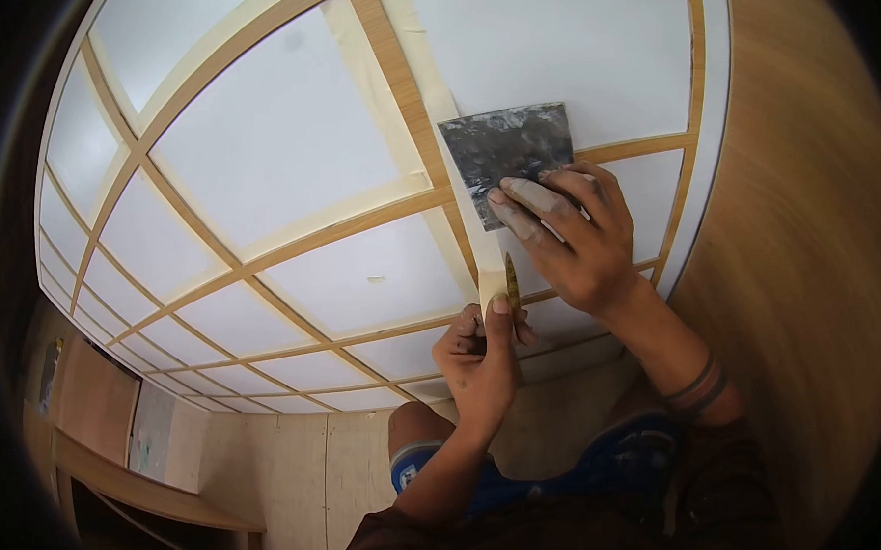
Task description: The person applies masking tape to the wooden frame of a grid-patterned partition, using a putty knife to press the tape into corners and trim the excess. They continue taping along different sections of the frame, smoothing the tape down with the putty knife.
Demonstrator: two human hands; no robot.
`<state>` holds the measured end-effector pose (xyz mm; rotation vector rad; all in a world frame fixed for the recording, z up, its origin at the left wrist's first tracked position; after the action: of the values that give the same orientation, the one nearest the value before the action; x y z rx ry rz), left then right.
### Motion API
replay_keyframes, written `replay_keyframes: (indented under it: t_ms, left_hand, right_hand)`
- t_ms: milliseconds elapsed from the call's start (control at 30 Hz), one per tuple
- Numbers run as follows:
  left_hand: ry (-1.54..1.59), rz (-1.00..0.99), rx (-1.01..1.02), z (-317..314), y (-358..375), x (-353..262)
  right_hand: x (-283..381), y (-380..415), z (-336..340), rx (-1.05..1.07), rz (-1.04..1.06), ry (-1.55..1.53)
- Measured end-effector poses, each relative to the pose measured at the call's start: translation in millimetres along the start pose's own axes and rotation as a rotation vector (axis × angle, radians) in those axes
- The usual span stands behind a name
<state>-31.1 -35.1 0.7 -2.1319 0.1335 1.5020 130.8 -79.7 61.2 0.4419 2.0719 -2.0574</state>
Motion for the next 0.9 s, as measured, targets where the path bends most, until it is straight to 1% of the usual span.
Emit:
replay_keyframes:
  t_ms: [200,300,400,467,567,700,767,900]
  left_hand:
    - [0.049,0.003,-0.013,-2.3,-1.5,0.9]
    - [0.052,0.063,-0.008,-3.9,-11.6,1.1]
    - [-0.028,0.051,-0.040,-6.5,-22.8,2.6]
    - [-0.079,0.075,-0.016,-6.1,-30.4,5.5]
    - [-0.032,0.079,-0.015,-8.3,-36.3,9.8]
    - [-0.050,0.112,-0.032,-8.3,-22.6,0.2]
    - [-0.079,0.099,-0.092,-10.1,-3.7,-14.2]
    - [-0.005,0.108,-0.097,-7.1,3.4,-19.7]
  right_hand:
    - [1.7,-3.9,-0.7,-0.001,0.000,-0.001]
    - [2.2,-6.0,-3.2,0.010,-0.016,-0.008]
    - [2.1,-4.9,-6.2,0.018,-0.012,-0.002]
    - [2.1,-3.4,-8.2,0.021,-0.022,-0.009]
    - [1.4,-3.5,-6.9,0.023,-0.005,0.001]
    - [-2.9,-8.0,-1.0,0.005,0.021,0.010]
    - [-4.0,-10.4,1.9,0.014,0.053,0.038]
    - [-2.1,-10.9,3.3,0.021,0.059,0.031]
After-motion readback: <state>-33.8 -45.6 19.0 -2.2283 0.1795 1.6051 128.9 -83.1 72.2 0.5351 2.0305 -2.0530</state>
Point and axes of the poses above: each hand's wrist, its own y-axis away from the middle knuckle, its own z-axis out of the back of the hand, x = y × z, the point moved 1 cm from there along -y, towards the middle knuckle, and after that the axes turned 6 degrees about -x, right-handed, at the moved point
